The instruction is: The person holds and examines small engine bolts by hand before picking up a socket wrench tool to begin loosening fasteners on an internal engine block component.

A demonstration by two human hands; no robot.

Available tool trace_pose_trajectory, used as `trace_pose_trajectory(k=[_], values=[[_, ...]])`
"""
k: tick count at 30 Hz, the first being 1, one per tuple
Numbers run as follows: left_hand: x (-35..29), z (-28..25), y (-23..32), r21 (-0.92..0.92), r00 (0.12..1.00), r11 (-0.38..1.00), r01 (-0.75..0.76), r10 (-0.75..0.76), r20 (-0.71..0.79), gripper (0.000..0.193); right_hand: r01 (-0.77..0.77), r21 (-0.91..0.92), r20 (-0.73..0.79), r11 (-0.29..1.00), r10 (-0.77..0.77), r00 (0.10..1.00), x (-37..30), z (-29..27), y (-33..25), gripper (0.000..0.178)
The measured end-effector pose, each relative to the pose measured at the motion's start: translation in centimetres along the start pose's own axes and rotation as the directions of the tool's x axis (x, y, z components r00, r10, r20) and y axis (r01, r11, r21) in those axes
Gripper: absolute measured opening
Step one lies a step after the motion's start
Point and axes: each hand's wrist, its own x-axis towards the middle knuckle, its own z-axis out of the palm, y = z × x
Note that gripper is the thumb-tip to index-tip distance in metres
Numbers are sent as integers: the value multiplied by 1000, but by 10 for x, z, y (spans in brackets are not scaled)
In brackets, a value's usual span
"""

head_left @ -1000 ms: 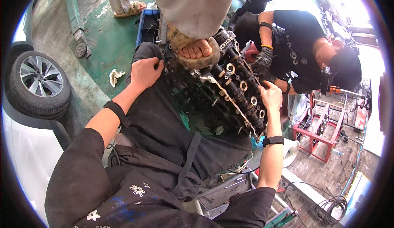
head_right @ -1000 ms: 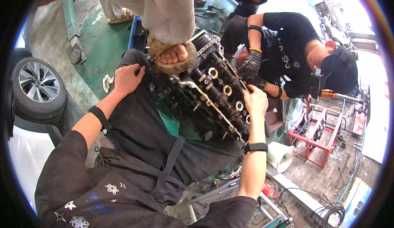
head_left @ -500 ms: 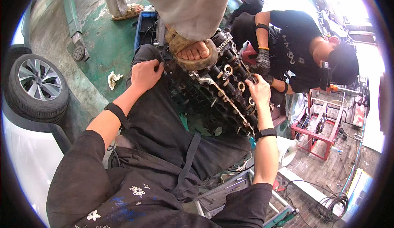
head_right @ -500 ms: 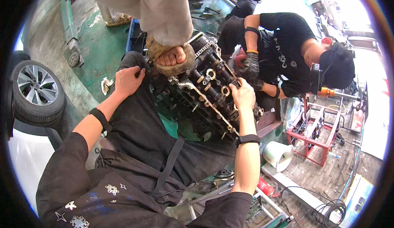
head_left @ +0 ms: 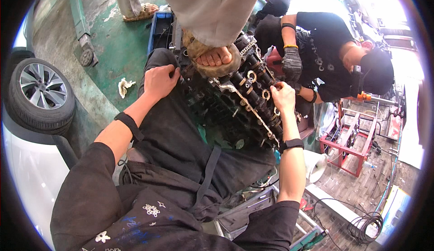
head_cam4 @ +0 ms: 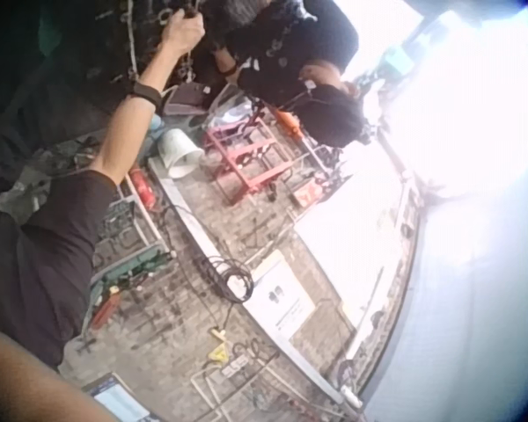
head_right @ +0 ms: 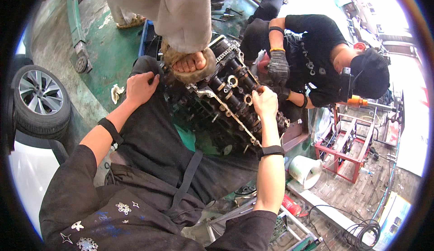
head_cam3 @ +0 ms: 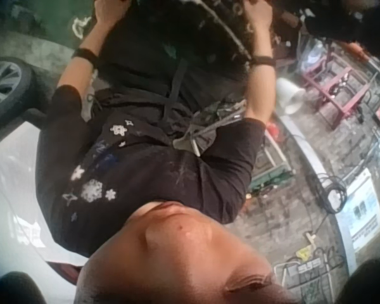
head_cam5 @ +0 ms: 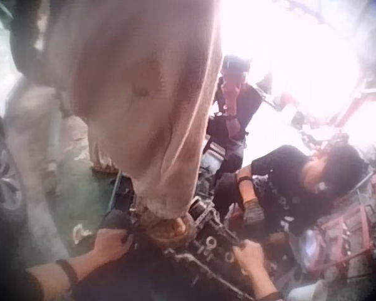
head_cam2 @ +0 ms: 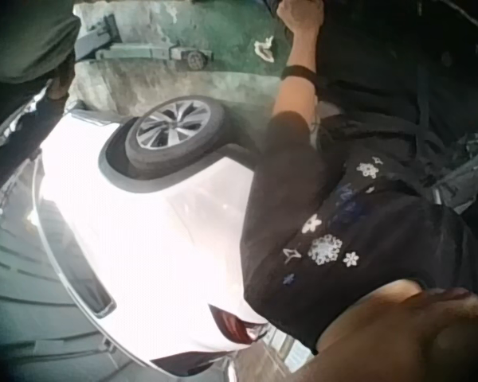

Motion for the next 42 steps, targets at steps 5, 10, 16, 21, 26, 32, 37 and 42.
trace_pose_trajectory(k=[5, 10, 16, 21, 26, 32, 37, 42], values=[[1, 2, 2, -2, 1000, 1000, -6, 6, -6, 32, -71, 30, -35, 997, 72, 997, 2, 0, 4, 26], [1, -2, 1, 45, 1000, 999, 15, -15, 20, 32, -196, -96, -70, 976, 189, 979, 2, -2, -17, 36], [2, -1, 2, 19, 1000, 1000, 7, -8, 17, 32, -172, 41, -89, 984, 175, 981, 17, -4, 11, 34], [3, 1, 3, 45, 1000, 999, 4, -5, 25, 32, -109, 32, 62, 994, 107, 992, 32, -3, 26, 28], [3, 0, 2, 11, 1000, 1000, 13, -13, 13, 32, -127, -81, 9, 989, 128, 992, 28, -8, 8, 22], [0, 0, -1, 15, 999, 999, 28, -28, 18, 32, -142, -222, -16, 965, 142, 990, 32, 1, -3, 27], [3, 0, 2, 33, 998, 999, 33, -34, 44, 32, -144, -91, 23, 985, 146, 989, 37, -2, 17, 29], [3, -2, 1, 21, 998, 999, 29, -30, 47, 31, -201, -118, 23, 973, 205, 979, 34, -6, 6, 29]])
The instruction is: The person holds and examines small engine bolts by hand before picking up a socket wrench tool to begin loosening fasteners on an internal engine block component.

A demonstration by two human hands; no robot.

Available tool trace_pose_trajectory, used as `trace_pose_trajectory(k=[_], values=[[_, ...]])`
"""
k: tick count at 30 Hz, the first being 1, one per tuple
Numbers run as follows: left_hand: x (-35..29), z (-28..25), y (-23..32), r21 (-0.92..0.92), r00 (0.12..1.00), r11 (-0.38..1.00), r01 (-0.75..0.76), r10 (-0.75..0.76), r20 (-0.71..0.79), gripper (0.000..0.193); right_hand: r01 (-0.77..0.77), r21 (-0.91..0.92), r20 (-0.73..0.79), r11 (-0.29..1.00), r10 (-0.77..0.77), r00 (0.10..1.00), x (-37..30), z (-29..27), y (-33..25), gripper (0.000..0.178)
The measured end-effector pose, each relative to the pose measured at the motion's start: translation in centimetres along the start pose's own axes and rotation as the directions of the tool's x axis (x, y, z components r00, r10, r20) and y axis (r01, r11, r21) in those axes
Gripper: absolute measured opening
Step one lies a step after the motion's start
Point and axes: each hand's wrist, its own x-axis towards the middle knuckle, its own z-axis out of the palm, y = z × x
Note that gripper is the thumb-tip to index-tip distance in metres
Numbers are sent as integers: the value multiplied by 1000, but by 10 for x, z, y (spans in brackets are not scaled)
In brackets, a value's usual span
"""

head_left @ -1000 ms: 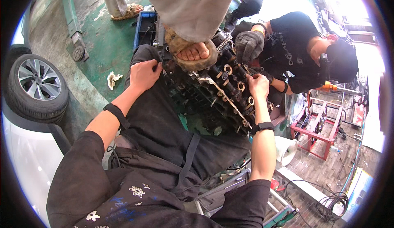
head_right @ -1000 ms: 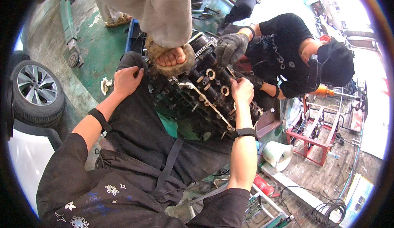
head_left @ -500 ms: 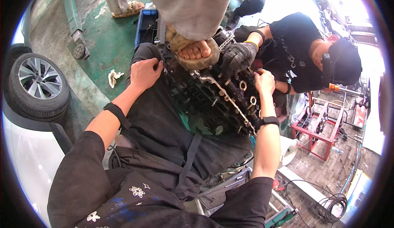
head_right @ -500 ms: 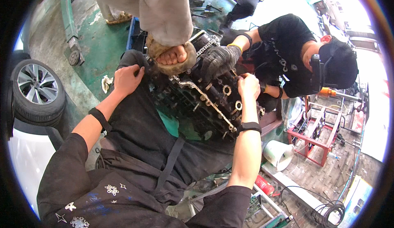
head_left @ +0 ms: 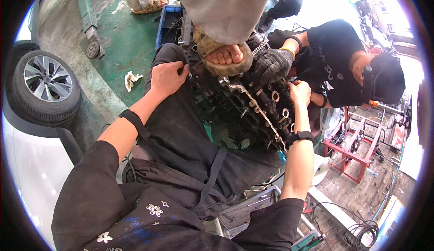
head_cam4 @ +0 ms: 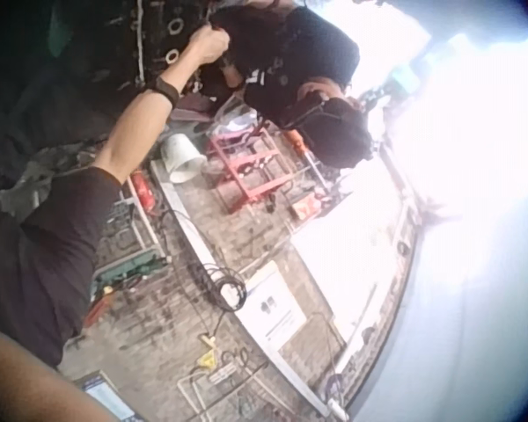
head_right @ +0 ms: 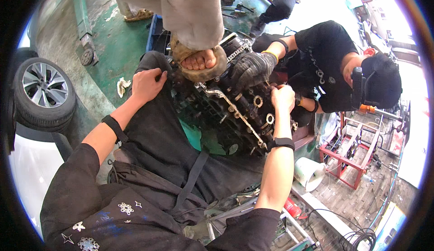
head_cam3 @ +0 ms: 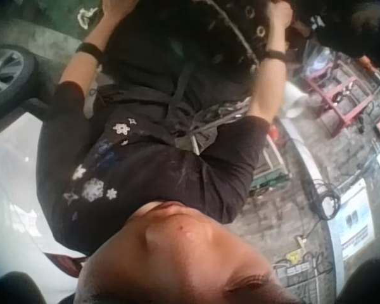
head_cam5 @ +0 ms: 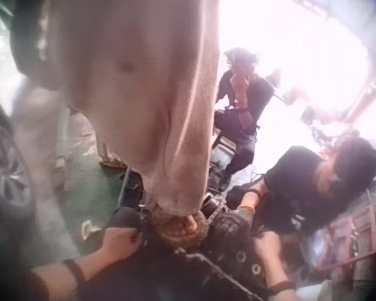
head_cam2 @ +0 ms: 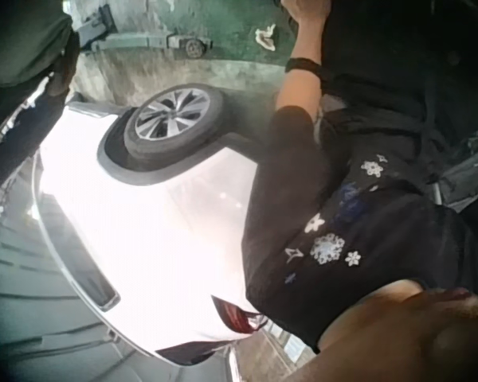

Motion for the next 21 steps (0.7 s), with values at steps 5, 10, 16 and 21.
trace_pose_trajectory(k=[5, 10, 16, 21], values=[[0, -2, -1, 27, 1000, 1000, 10, -9, -12, 31, 18, -125, -105, 992, -31, 994, -9, 9, -13, 33], [2, 3, 3, 25, 1000, 1000, 0, 0, 7, 32, 113, -9, -80, 994, -113, 990, 1, 13, 12, 32], [1, 1, 7, -8, 1000, 1000, -22, 22, 7, 32, 61, -47, -104, 997, -66, 992, 1, 9, 8, 31], [1, -3, 0, 49, 998, 999, 19, -22, 61, 32, -19, -137, -76, 990, 9, 997, -3, 10, -11, 40]])
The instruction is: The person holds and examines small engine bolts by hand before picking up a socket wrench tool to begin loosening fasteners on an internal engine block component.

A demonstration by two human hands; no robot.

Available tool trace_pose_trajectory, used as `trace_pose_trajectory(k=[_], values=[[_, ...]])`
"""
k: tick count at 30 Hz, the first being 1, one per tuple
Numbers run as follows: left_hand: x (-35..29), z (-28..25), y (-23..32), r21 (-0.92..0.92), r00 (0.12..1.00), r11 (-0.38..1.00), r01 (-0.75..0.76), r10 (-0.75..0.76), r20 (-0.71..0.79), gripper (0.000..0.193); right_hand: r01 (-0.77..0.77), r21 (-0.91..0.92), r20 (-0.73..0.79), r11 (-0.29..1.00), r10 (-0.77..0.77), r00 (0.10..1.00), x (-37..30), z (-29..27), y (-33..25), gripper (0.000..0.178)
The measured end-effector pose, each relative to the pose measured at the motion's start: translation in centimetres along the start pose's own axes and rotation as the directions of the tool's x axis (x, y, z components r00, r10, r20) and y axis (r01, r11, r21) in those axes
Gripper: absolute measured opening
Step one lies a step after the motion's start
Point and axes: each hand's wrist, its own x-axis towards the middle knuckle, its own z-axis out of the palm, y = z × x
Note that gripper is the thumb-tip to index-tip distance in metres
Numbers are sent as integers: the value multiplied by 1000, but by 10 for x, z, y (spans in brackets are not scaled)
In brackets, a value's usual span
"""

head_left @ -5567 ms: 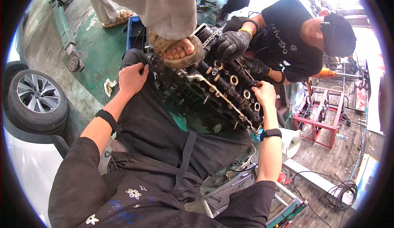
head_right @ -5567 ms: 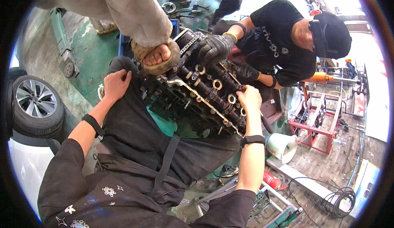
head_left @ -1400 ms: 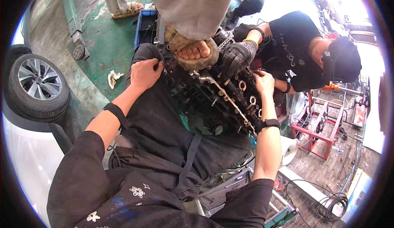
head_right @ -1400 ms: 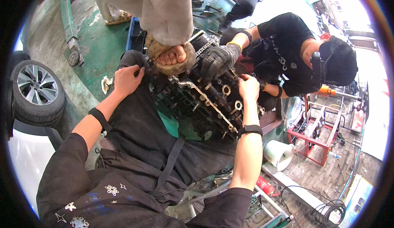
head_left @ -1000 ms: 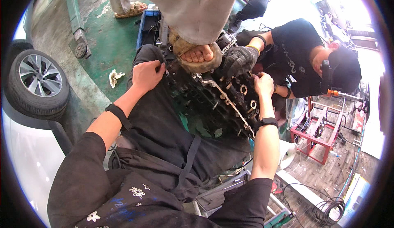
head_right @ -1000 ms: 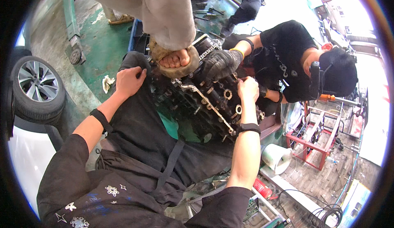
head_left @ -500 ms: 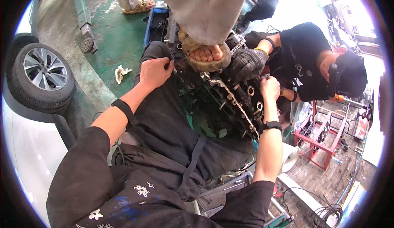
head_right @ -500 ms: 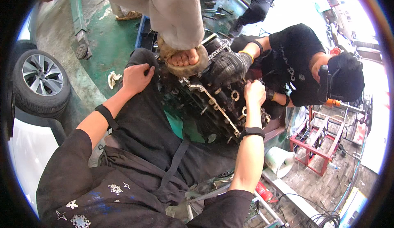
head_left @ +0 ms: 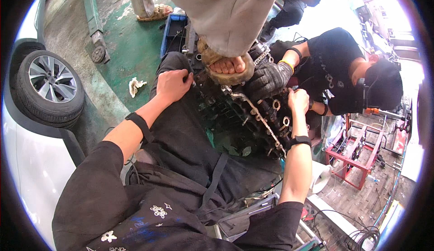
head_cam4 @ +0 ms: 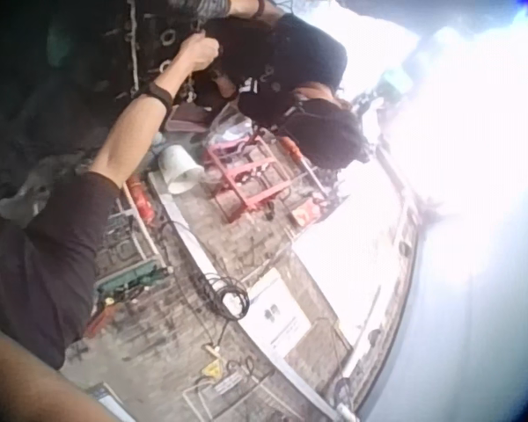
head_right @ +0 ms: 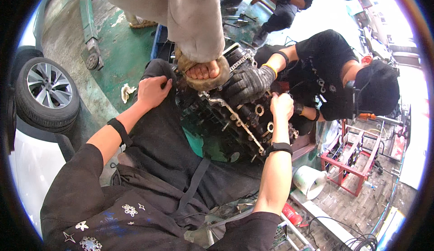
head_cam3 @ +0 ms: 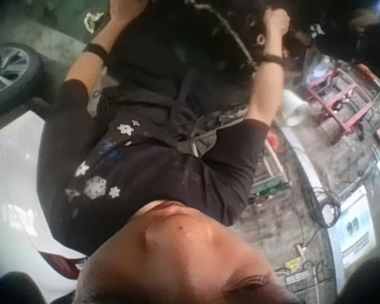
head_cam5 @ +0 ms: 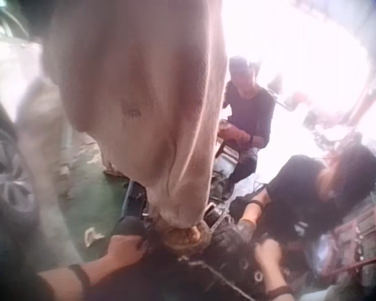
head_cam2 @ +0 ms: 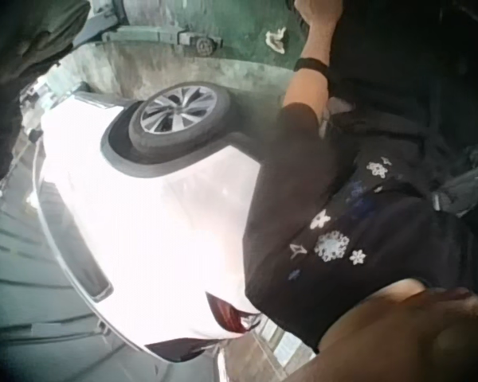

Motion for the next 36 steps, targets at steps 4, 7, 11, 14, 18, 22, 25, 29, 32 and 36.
trace_pose_trajectory(k=[4, 7, 11, 14, 18, 22, 25, 29, 32, 36], values=[[0, 6, 2, -39, 997, 998, -44, 41, -59, 33, 65, 180, 39, 981, -73, 997, 2, -2, 15, 34], [3, 5, 4, -28, 994, 998, -63, 61, -91, 33, 41, 142, 32, 989, -46, 998, 8, -1, 14, 32], [4, 1, 7, -1, 1000, 1000, -13, 13, -28, 33, -17, 62, -3, 998, 17, 1000, 7, -4, 3, 32], [1, 0, 4, -19, 997, 999, -47, 45, -70, 33, -60, 40, 36, 997, 58, 998, 11, -8, -5, 33], [-1, 1, -3, 4, 998, 999, -44, 44, -45, 31, -153, 74, 80, 985, 147, 986, 10, -6, -13, 40], [-3, 5, 0, -87, 995, 995, -56, 48, -84, 31, -203, 171, 60, 964, 196, 979, -4, -15, 5, 61], [-3, 3, 4, -74, 994, 995, -67, 60, -86, 32, -173, 365, 106, 915, 144, 984, -11, -28, 34, 72], [0, 4, 2, -51, 996, 998, -33, 29, -83, 36, -189, 523, 445, 831, -76, 892, -52, -59, 74, 75], [0, 2, 3, -13, 998, 1000, -27, 27, -55, 35, -98, 583, 492, 807, -255, 833, -106, -85, 97, 63], [2, 3, 11, -3, 998, 999, -51, 51, -30, 36, -500, 717, 691, 486, -398, 604, -156, -94, 133, 46]])
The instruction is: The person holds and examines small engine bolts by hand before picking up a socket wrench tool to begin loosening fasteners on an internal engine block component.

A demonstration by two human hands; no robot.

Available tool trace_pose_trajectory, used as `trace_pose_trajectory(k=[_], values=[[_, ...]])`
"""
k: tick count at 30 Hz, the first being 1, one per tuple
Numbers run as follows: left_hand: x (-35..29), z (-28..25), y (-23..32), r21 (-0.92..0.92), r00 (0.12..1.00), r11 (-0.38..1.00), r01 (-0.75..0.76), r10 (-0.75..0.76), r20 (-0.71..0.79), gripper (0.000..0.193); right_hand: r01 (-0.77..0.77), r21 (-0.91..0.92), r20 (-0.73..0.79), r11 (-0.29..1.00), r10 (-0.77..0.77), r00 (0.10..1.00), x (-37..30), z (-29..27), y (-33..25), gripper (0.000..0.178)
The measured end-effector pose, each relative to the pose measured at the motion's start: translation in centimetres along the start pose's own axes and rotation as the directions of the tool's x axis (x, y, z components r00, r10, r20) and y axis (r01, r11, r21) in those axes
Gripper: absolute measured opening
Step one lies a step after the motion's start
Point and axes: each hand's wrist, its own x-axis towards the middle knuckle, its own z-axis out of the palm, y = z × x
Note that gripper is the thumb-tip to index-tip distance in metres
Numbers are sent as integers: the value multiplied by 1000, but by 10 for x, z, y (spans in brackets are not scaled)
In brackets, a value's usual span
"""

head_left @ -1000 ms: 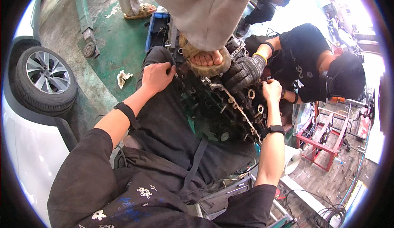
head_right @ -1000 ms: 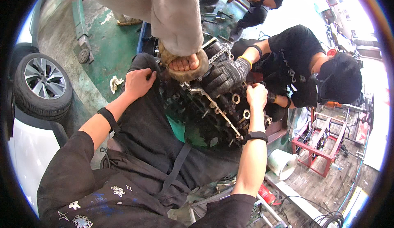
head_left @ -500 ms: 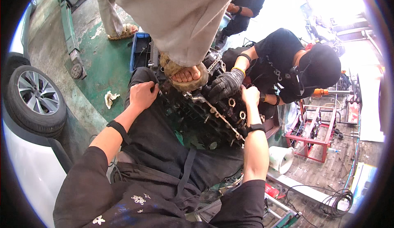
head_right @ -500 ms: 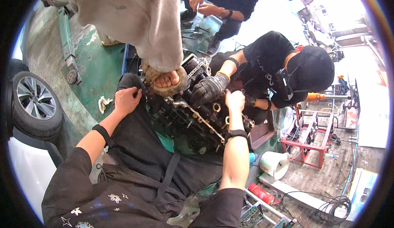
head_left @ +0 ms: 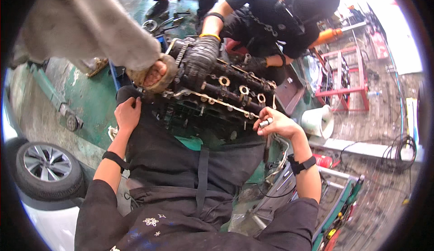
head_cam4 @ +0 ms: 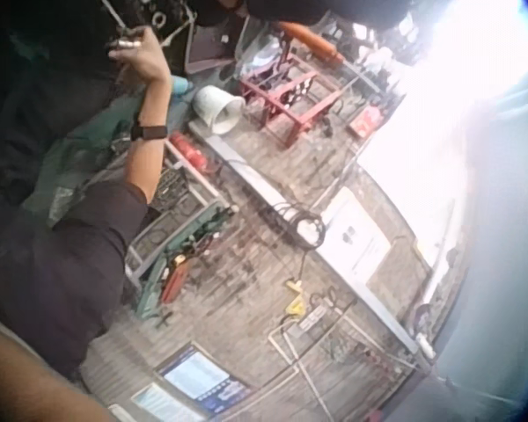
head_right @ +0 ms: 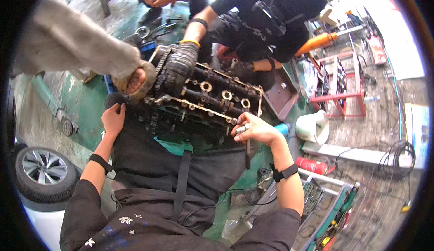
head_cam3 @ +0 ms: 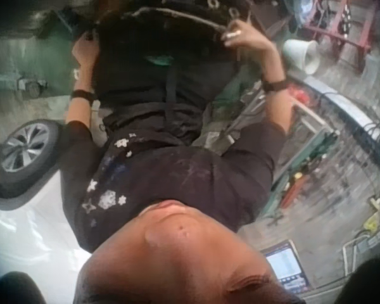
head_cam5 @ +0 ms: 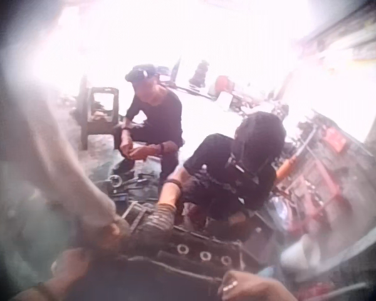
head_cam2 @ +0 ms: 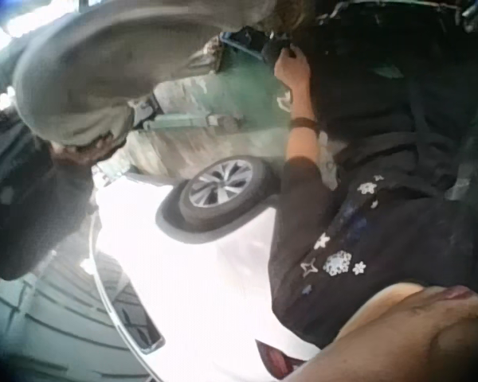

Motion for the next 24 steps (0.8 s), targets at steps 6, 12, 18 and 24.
trace_pose_trajectory(k=[6, 12, 18, 24], values=[[3, 12, 1, 59, 999, 998, -12, 9, 43, 37, 178, 682, -468, 710, 236, 852, -26, 17, 89, 51], [6, 12, 6, 73, 1000, 997, 1, -2, 17, 40, 305, 949, -314, 76, 165, 935, -40, 78, 107, 62], [1, 14, 10, 66, 1000, 998, -19, 19, 7, 39, 427, 783, -534, 452, 139, 834, -41, 62, 89, 36], [3, 18, 4, 181, 1000, 984, -3, 6, -17, 36, -21, -409, -656, 912, -278, 701, 0, -16, 40, 38]])
